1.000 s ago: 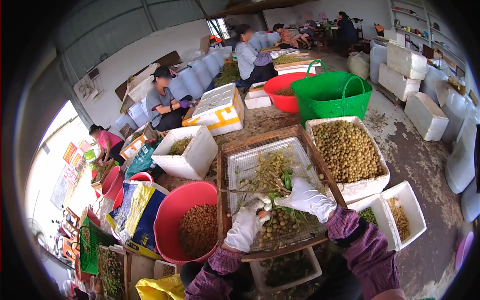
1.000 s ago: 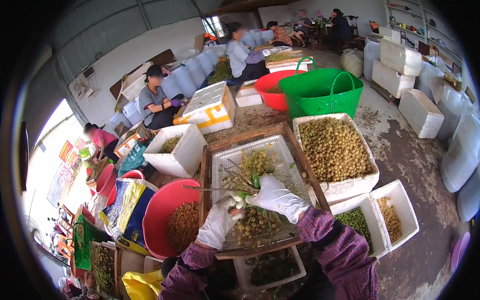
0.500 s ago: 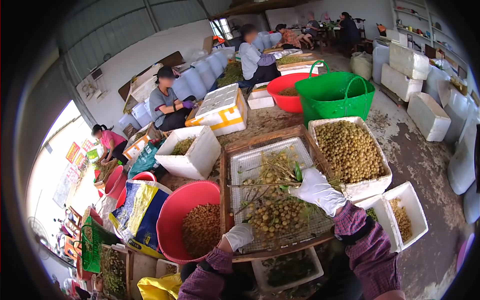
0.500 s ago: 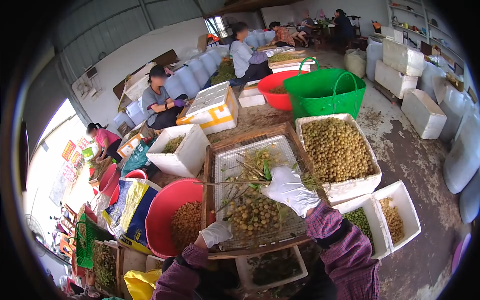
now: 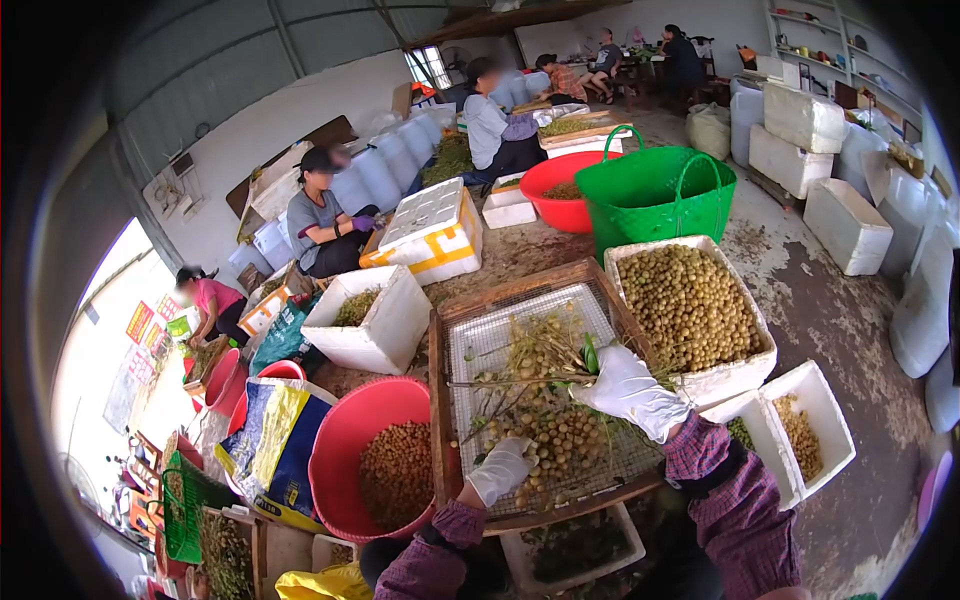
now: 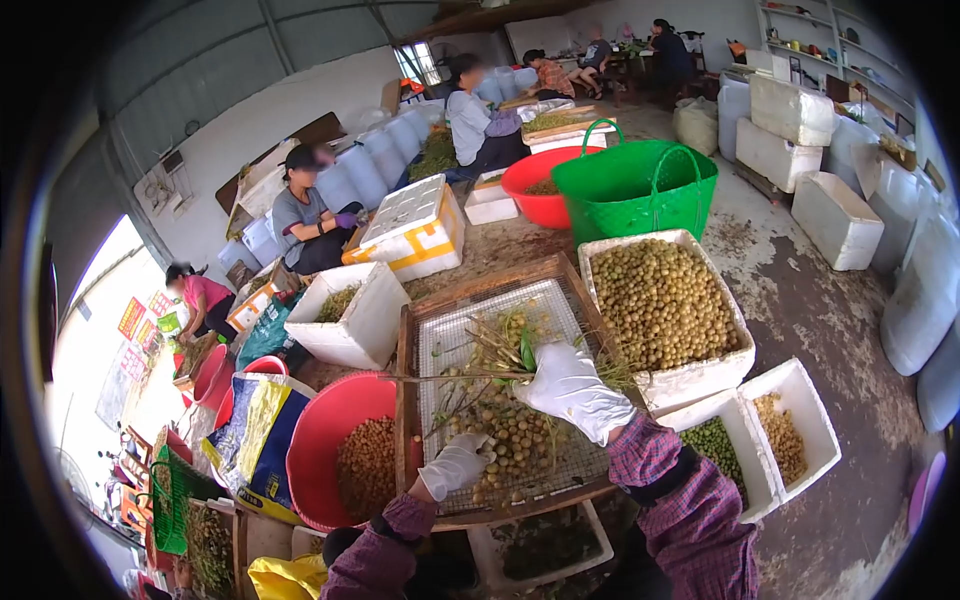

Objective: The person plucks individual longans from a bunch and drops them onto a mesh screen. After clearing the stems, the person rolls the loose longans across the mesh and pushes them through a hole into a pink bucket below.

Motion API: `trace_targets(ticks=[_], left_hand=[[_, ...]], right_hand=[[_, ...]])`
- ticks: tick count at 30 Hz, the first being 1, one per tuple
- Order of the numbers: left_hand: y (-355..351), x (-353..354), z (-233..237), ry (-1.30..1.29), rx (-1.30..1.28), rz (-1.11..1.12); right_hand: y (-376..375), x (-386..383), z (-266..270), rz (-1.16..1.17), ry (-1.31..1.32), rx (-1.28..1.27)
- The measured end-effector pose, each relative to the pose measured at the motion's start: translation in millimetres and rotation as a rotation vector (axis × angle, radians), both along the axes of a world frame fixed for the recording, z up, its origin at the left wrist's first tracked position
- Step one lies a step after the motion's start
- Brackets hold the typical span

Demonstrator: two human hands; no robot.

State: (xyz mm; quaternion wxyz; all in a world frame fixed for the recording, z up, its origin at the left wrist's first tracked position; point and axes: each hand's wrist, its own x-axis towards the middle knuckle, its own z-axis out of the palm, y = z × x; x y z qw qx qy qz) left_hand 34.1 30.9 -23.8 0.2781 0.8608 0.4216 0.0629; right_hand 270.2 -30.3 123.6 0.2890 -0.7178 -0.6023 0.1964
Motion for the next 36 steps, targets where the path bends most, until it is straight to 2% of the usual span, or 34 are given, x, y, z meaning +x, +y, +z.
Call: trace_targets(ticks=[4, 8, 11, 14, 17, 20, 21, 24, 26, 28, 30, 32, 35, 36], left_hand=[[-5.7, -1.3, -2.7, -0.044, -0.042, 0.078], [-13.9, 2.8, 19.5, -0.103, -0.133, 0.183], [-6.3, 0.0, 18.3, -0.033, 0.230, -0.080], [-3.7, 8.7, 2.2, -0.428, 0.305, -0.103], [-10.7, 12.3, 31.6, -0.115, 0.740, -0.296], [-33.6, 22.4, 79.0, 0.019, 0.339, -0.085], [-32.3, 22.2, 78.2, -0.055, 0.255, -0.047], [-21.1, 13.7, 62.8, -0.277, -0.015, 0.102], [-0.8, 0.9, 22.5, -0.428, -0.212, 0.244], [-1.8, -0.3, 24.0, -0.156, 0.422, -0.117], [-11.5, 5.0, 35.2, 0.452, 0.626, -0.206], [-2.3, -3.9, -1.7, -0.064, 0.485, -0.182], [0.0, -8.5, -33.1, -0.529, 0.241, -0.085], [-2.0, -7.1, -28.8, -0.647, 0.029, -0.004]], right_hand=[[-6.2, -4.4, 12.2, 0.028, 0.011, -0.066], [-7.5, -13.8, 16.9, 0.060, -0.002, -0.141], [-1.3, -22.1, 0.9, 0.123, 0.063, -0.178], [3.9, -34.6, -15.2, 0.175, 0.055, -0.122], [-0.7, -44.8, -10.8, 0.181, 0.039, -0.059], [11.7, -36.3, -26.9, 0.203, 0.000, -0.090], [10.6, -33.9, -23.5, 0.190, -0.028, -0.052], [10.6, -19.7, -18.7, 0.100, -0.096, -0.030], [8.9, -18.5, -11.9, 0.171, -0.009, -0.089], [4.8, -23.8, -12.7, 0.281, 0.039, -0.135], [6.4, -36.7, -22.5, 0.305, -0.057, -0.125], [10.4, -37.3, -30.8, 0.321, -0.046, -0.110], [8.3, -30.1, -13.6, 0.359, 0.026, -0.155], [6.5, -28.8, -9.6, 0.341, 0.030, -0.152]])
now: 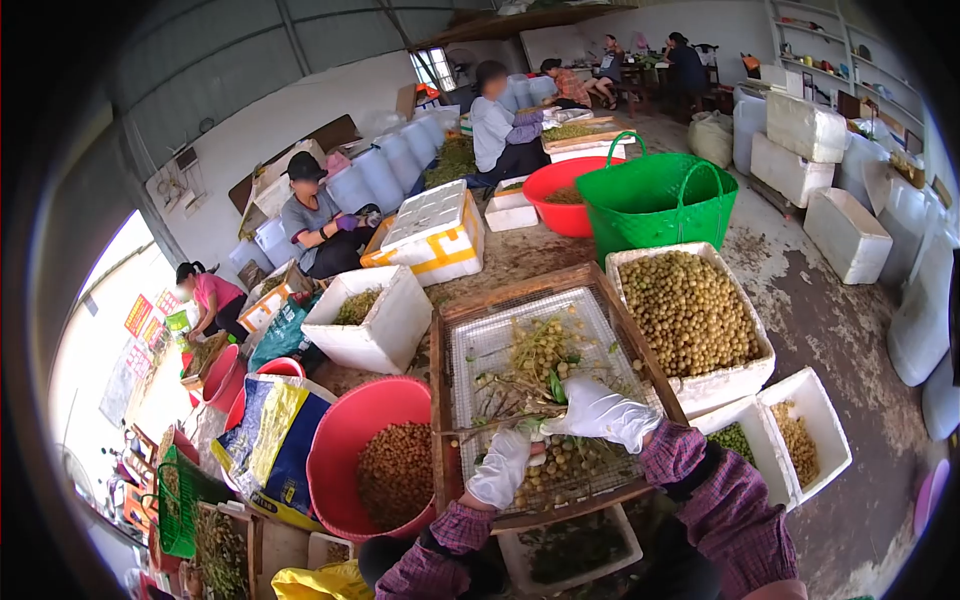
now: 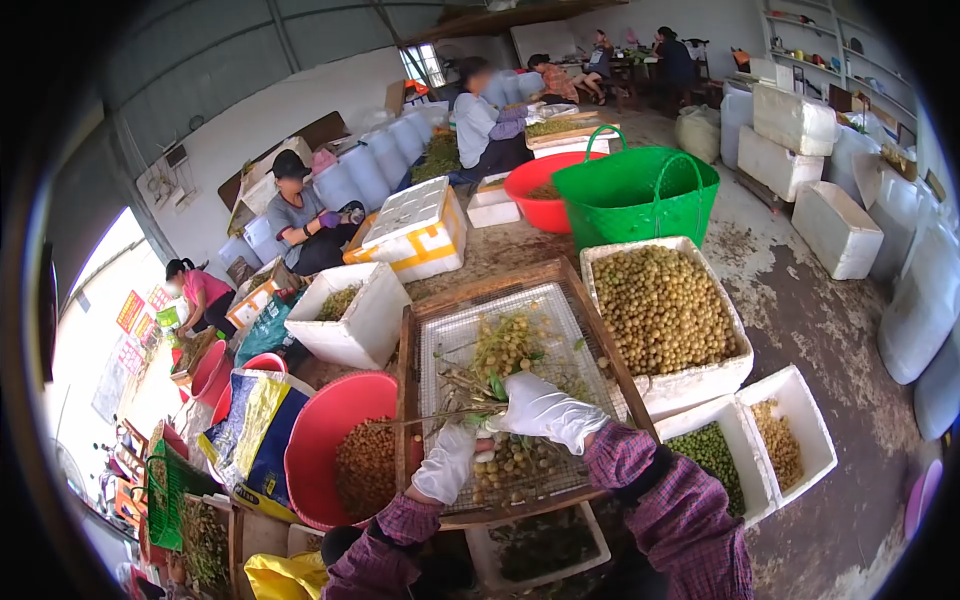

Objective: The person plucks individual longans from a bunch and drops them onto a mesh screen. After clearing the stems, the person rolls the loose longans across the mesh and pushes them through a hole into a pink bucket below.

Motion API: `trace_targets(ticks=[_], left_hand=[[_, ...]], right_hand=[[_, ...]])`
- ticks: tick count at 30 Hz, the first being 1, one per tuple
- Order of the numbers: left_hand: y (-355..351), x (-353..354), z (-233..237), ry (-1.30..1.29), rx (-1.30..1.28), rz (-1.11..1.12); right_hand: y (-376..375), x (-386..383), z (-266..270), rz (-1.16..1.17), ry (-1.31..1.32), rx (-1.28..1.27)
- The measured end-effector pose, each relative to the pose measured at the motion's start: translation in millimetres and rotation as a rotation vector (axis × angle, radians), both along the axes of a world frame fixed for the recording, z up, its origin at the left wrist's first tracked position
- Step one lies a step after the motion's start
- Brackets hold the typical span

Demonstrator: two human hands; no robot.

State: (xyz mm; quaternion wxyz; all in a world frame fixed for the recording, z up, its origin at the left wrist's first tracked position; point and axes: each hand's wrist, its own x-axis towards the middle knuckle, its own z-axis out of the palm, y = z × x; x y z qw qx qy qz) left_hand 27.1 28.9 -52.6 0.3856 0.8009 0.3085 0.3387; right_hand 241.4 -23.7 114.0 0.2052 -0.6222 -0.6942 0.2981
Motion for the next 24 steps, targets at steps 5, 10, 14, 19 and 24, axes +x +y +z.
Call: trace_targets(ticks=[5, 10, 14, 19, 24], left_hand=[[-12.1, 12.7, 93.7, -0.279, -0.872, 0.214], [8.3, 9.5, 108.2, 0.405, -0.546, 0.303], [51.0, 12.8, 0.7, 0.307, -0.052, 0.094], [44.9, 31.5, 20.8, 0.747, 0.383, -0.021], [50.0, 34.6, 49.2, 0.243, -0.103, 0.166]], right_hand=[[2.9, 16.0, 7.6, -0.064, -0.002, 0.034], [-2.4, 25.0, 18.8, -0.249, -0.123, 0.134], [-2.0, 31.6, 15.3, -0.297, -0.116, 0.182], [-1.3, 34.6, 8.5, -0.332, -0.110, 0.223], [-1.1, 31.7, 4.3, -0.338, -0.091, 0.226]])
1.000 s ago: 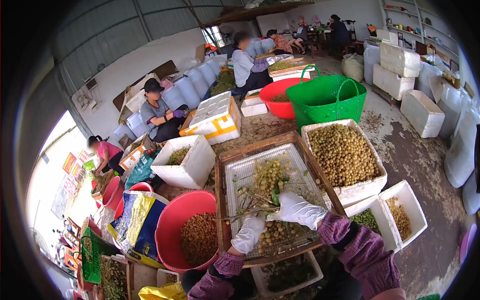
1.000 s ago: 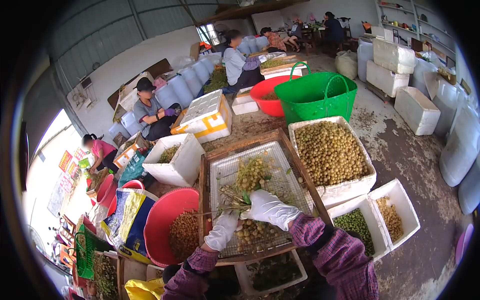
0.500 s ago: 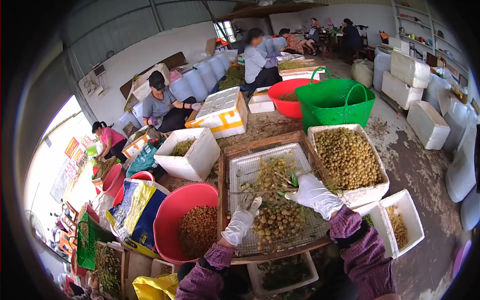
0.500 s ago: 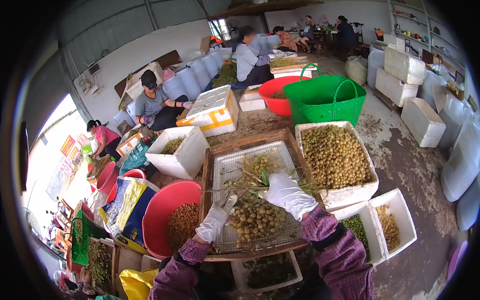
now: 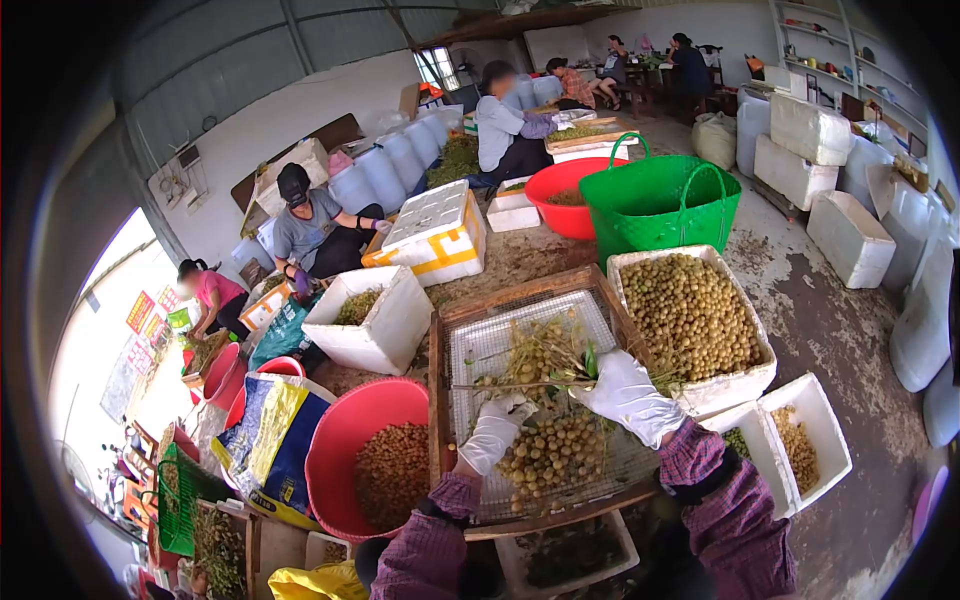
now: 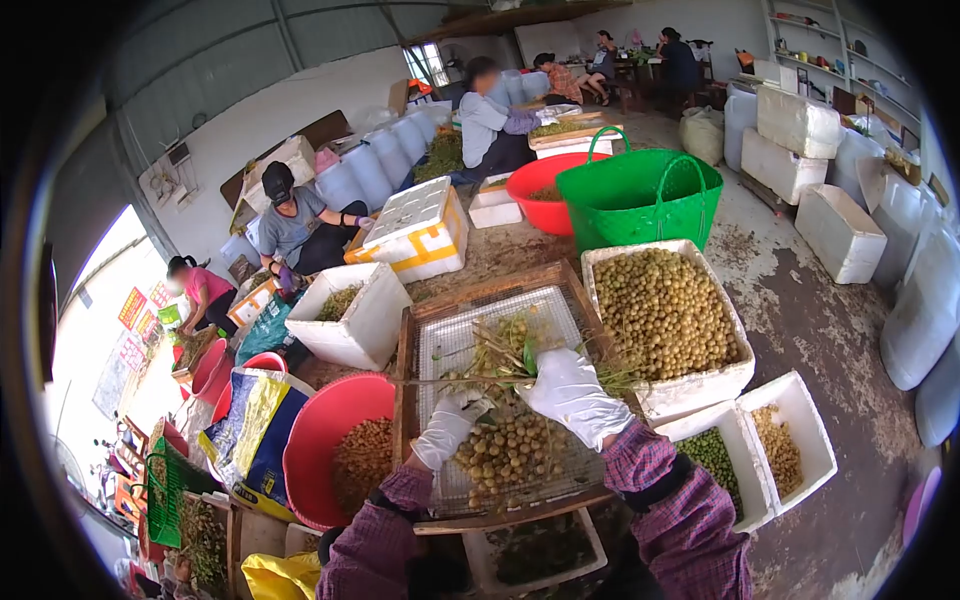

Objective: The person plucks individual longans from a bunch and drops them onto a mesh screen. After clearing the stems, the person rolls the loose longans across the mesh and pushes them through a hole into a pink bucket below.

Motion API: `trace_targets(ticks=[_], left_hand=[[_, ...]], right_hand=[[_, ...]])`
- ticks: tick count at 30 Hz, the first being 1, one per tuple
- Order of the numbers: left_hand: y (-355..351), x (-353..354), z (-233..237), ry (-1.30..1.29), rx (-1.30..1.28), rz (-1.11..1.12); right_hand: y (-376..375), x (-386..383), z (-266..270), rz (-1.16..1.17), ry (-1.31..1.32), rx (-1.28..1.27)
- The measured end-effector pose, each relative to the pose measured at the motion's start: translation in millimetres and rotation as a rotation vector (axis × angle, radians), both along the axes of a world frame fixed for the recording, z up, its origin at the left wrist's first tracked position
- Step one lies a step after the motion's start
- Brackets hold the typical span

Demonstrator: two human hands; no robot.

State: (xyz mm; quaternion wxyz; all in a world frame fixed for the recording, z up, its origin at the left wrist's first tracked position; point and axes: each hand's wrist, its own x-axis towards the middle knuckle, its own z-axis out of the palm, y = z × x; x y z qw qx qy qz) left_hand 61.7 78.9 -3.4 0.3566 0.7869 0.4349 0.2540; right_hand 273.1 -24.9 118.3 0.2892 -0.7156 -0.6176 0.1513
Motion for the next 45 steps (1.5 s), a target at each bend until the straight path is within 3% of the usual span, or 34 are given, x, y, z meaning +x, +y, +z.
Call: trace_targets(ticks=[2, 5, 8, 11, 12, 14, 16, 18, 20, 21, 24, 25, 26, 29, 30, 31, 32, 33, 34, 35, 37, 38, 40, 42, 44, 45], left_hand=[[-21.1, -4.8, 79.2, -0.253, -0.406, 0.134], [-8.7, -39.7, 80.4, -0.780, -0.564, 0.002], [-54.8, -84.2, 143.0, -0.887, -0.703, -0.032], [-130.6, -151.1, 194.2, -0.641, -0.338, 0.246], [-164.8, -172.1, 219.6, -0.743, -0.402, 0.344], [-227.9, -218.7, 249.6, -0.732, -0.279, 0.511], [-280.8, -271.6, 237.1, -0.620, -0.134, 0.671], [-326.5, -325.3, 196.2, -0.270, -0.346, 0.780], [-367.7, -345.9, 138.6, 0.033, -0.738, 0.800], [-390.2, -370.9, 99.4, 0.846, -0.252, 0.561], [-402.6, -344.7, 155.5, 0.116, -0.486, 0.868], [-407.0, -349.3, 159.5, 0.043, -0.560, 0.980], [-417.8, -359.2, 152.0, 0.238, -0.283, 1.026], [-448.2, -386.2, 132.7, 0.765, 0.490, 1.137], [-460.0, -399.3, 118.3, 0.886, 0.397, 1.229], [-473.8, -409.9, 104.2, 0.862, 0.127, 1.275], [-486.2, -418.0, 89.8, 0.824, -0.146, 1.307], [-495.5, -423.3, 77.3, 0.825, -0.178, 1.252], [-503.6, -429.7, 64.6, 0.825, -0.208, 1.200], [-508.0, -437.3, 44.4, 0.828, -0.128, 1.285], [-509.2, -439.3, 31.4, 0.791, -0.040, 1.430], [-510.0, -444.4, 28.3, 0.779, 0.014, 1.514], [-518.8, -464.2, 16.0, 0.824, -0.085, 1.359], [-519.1, -463.4, 25.6, 0.776, -0.139, 1.339], [-515.5, -463.4, 28.3, 0.561, 0.031, 1.345], [-510.0, -460.1, 35.5, 0.356, 0.148, 1.384]], right_hand=[[1.1, -2.6, -0.2, 0.007, 0.039, 0.015], [0.5, -5.4, 4.2, 0.033, 0.121, 0.064], [-4.9, -11.7, 21.1, -0.048, 0.124, 0.061], [-14.1, -25.0, 37.4, 0.009, 0.309, 0.312], [-22.7, -33.4, 48.1, 0.038, 0.400, 0.413], [-19.7, -38.1, 49.9, 0.184, 0.695, 0.454], [-20.9, -55.9, 54.3, 0.144, 0.823, 0.710], [-25.0, -60.4, 69.3, 0.242, 0.953, 0.517], [-44.2, -102.7, 106.9, 0.304, 0.997, 0.586], [-43.3, -117.8, 116.3, 0.402, 1.113, 0.555], [-58.8, -169.5, 163.8, 0.646, 1.268, 0.312], [-70.9, -198.2, 175.1, 0.699, 1.360, 0.347], [-72.0, -222.5, 179.6, 0.948, 1.503, 0.205], [-120.9, -315.1, 183.5, 1.052, 1.603, -0.010], [-133.1, -347.0, 170.8, 1.195, 1.623, -0.155], [-152.4, -377.7, 156.6, 1.225, 1.628, -0.240], [-166.4, -412.7, 127.4, 1.234, 1.550, -0.200], [-188.4, -436.4, 103.7, 1.170, 1.466, -0.343], [-192.8, -467.4, 51.4, 1.315, 1.207, -0.138], [-193.3, -492.5, -1.6, 1.423, 0.917, -0.027], [-192.0, -504.3, -48.2, 1.602, 0.200, 0.436], [-194.0, -507.1, -75.4, 1.685, -0.105, 0.440], [-200.5, -504.9, -88.1, 1.805, -0.645, 0.313], [-203.7, -502.7, -90.9, 1.853, -0.784, 0.341], [-207.3, -505.9, -75.0, 1.867, -1.025, 0.270], [-205.9, -510.6, -87.4, 1.859, -0.992, 0.282]])
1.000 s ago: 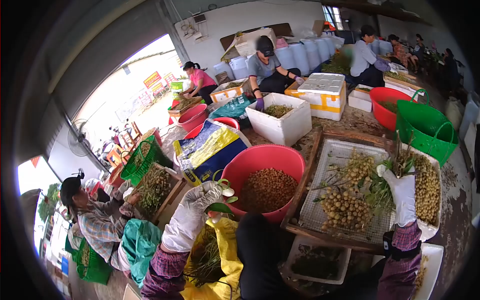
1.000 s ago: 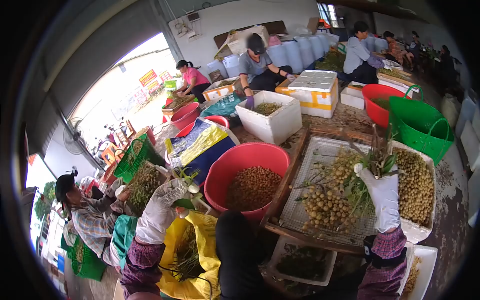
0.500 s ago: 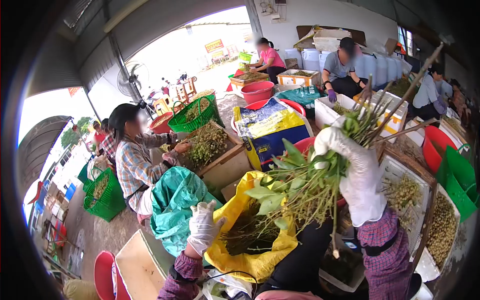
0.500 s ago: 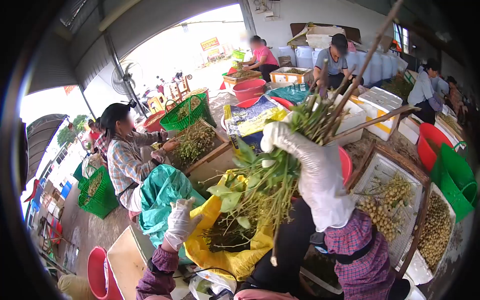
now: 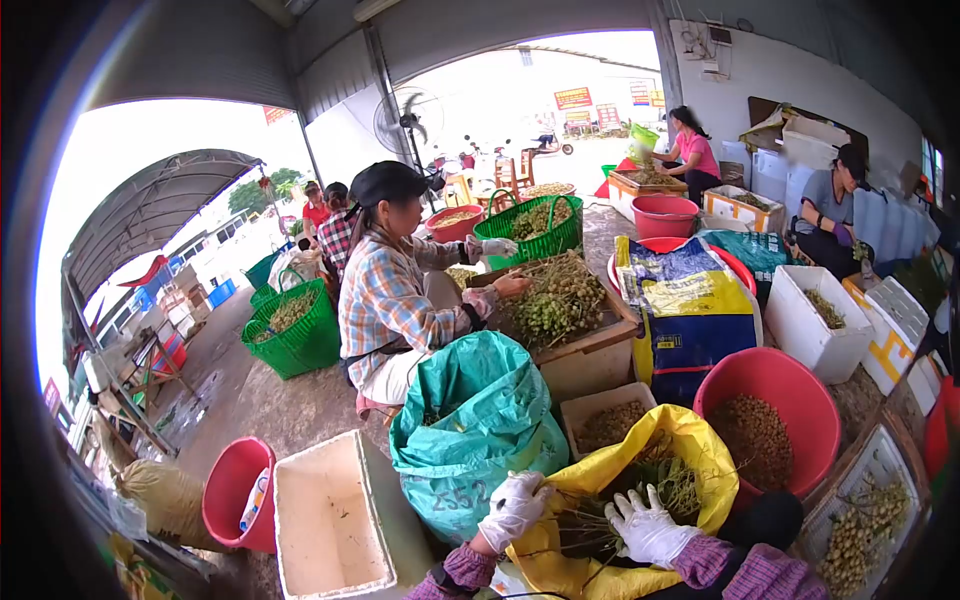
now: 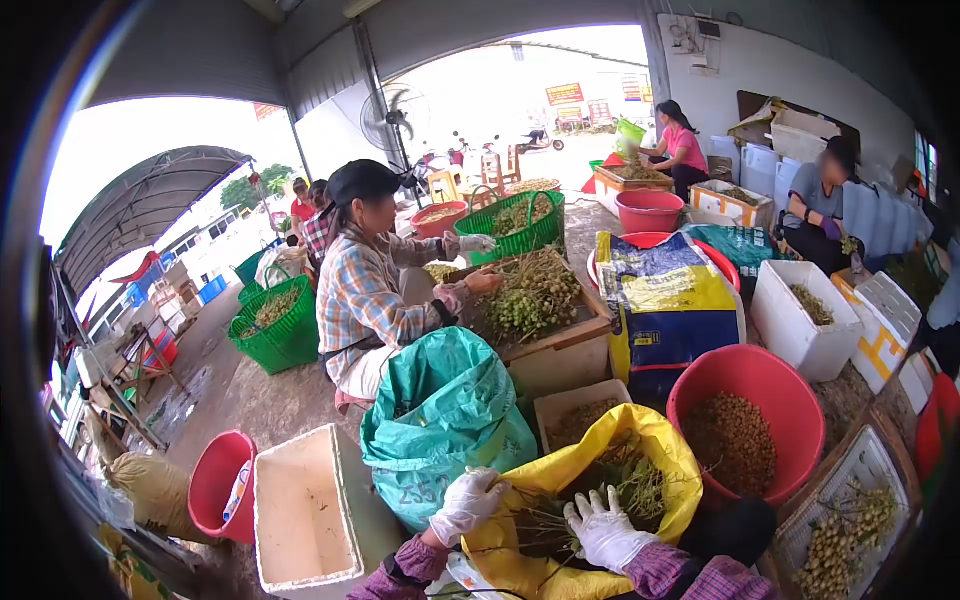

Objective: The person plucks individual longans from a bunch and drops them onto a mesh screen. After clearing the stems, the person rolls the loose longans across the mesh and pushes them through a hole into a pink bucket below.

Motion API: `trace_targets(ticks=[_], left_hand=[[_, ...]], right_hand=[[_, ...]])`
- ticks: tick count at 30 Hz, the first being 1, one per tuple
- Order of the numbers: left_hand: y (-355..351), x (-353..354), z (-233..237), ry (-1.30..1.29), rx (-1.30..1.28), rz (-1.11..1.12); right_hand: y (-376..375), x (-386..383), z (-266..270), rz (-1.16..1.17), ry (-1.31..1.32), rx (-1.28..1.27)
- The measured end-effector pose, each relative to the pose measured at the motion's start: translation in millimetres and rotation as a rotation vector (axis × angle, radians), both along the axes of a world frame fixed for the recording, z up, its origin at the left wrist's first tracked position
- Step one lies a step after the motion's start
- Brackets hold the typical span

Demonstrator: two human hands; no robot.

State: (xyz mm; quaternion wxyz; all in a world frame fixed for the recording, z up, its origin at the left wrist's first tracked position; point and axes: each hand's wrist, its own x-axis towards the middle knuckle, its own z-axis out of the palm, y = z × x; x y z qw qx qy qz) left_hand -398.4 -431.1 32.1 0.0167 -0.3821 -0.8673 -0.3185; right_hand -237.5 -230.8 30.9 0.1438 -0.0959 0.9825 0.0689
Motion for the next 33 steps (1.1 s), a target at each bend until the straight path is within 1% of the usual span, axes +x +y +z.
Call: trace_targets(ticks=[1, 2, 3, 5, 6, 7, 8, 9, 10, 11, 13, 14, 15, 16, 17, 19, 20, 21, 23, 24, 25, 26, 27, 28, 29, 30, 31, 33], left_hand=[[8.0, 6.3, 13.7, -0.294, 0.091, 0.039], [13.2, 12.2, 27.3, -0.344, 0.105, -0.002], [16.4, 16.3, 35.7, -0.392, 0.123, -0.039], [20.0, 25.4, 22.6, -0.442, 0.204, -0.052], [19.7, 26.7, 18.6, -0.596, 0.298, -0.093], [17.9, 32.9, 33.5, -0.505, 0.301, -0.127], [15.3, 36.4, 35.9, -0.525, 0.297, -0.139], [14.5, 36.8, 37.2, -0.539, 0.292, -0.153], [16.3, 35.8, 41.9, -0.590, 0.346, -0.094], [17.6, 30.3, 44.3, -0.578, 0.326, -0.065], [14.5, 14.6, 49.2, -0.548, 0.277, -0.019], [12.1, 9.6, 52.0, -0.360, 0.164, -0.046], [11.7, 8.7, 56.4, -0.432, 0.169, -0.079], [14.6, 10.9, 69.0, -0.385, 0.049, 0.004], [16.1, 8.5, 71.2, -0.292, 0.044, 0.013], [24.0, 10.1, 83.5, -0.085, 0.106, 0.021], [28.2, 5.5, 82.0, 0.141, 0.158, -0.057], [36.2, 14.9, 101.4, 0.180, 0.168, -0.087], [56.9, 39.8, 131.6, 0.067, 0.283, -0.216], [66.8, 56.2, 151.3, -0.046, 0.268, -0.282], [77.1, 73.7, 169.0, -0.167, 0.243, -0.360], [90.3, 88.9, 179.3, -0.365, 0.325, -0.518], [103.5, 109.5, 195.4, -0.558, 0.311, -0.530], [116.2, 124.6, 214.5, -0.599, 0.223, -0.625], [130.0, 143.7, 226.7, -0.685, 0.220, -0.683], [145.4, 152.2, 233.5, -0.798, 0.211, -0.859], [162.4, 160.3, 237.5, -0.909, 0.201, -1.014], [210.7, 200.9, 249.3, -0.990, 0.226, -1.111]], right_hand=[[-1.8, -2.6, -17.1, -0.018, 0.025, -0.018], [-5.4, -13.7, -31.9, -0.065, -0.012, -0.103], [-9.1, -27.7, -48.7, -0.072, 0.021, -0.071], [-12.9, -61.5, -81.9, -0.070, 0.101, 0.000], [-8.5, -71.5, -97.9, -0.124, 0.215, -0.070], [-3.3, -81.5, -126.8, -0.264, 0.206, -0.097], [0.6, -81.3, -158.5, -0.292, 0.315, -0.091], [-0.1, -85.8, -159.7, -0.320, 0.428, -0.087], [2.7, -88.9, -159.5, -0.351, 0.345, -0.087], [9.4, -94.1, -158.1, -0.387, 0.168, -0.129], [9.5, -107.2, -115.9, -0.465, -0.182, -0.219], [10.8, -101.9, -99.6, -0.432, -0.097, -0.274], [11.5, -93.8, -76.1, -0.373, -0.134, -0.260], [15.0, -85.0, -46.2, -0.329, -0.169, -0.238], [15.1, -70.4, -13.3, -0.261, -0.152, -0.213], [20.6, -33.2, 25.3, -0.052, 0.121, -0.324], [26.5, -17.2, 41.1, -0.098, 0.133, -0.447], [32.8, 0.1, 54.8, -0.139, 0.145, -0.575], [56.0, 40.9, 79.3, -0.084, 0.550, -0.480], [71.4, 64.7, 91.8, -0.201, 0.659, -0.571], [86.8, 94.5, 120.4, -0.335, 0.691, -0.549], [112.5, 121.1, 116.2, -0.395, 0.879, -0.566], [138.4, 152.3, 118.8, -0.533, 0.938, -0.583], [168.3, 185.7, 106.3, -0.696, 1.012, -0.545], [192.1, 225.1, 100.0, -0.886, 0.947, -0.549], [212.3, 262.5, 77.6, -1.017, 0.947, -0.371], [227.9, 296.1, 54.0, -1.127, 0.929, -0.201], [247.0, 342.8, 21.1, -1.250, 0.902, -0.160]])
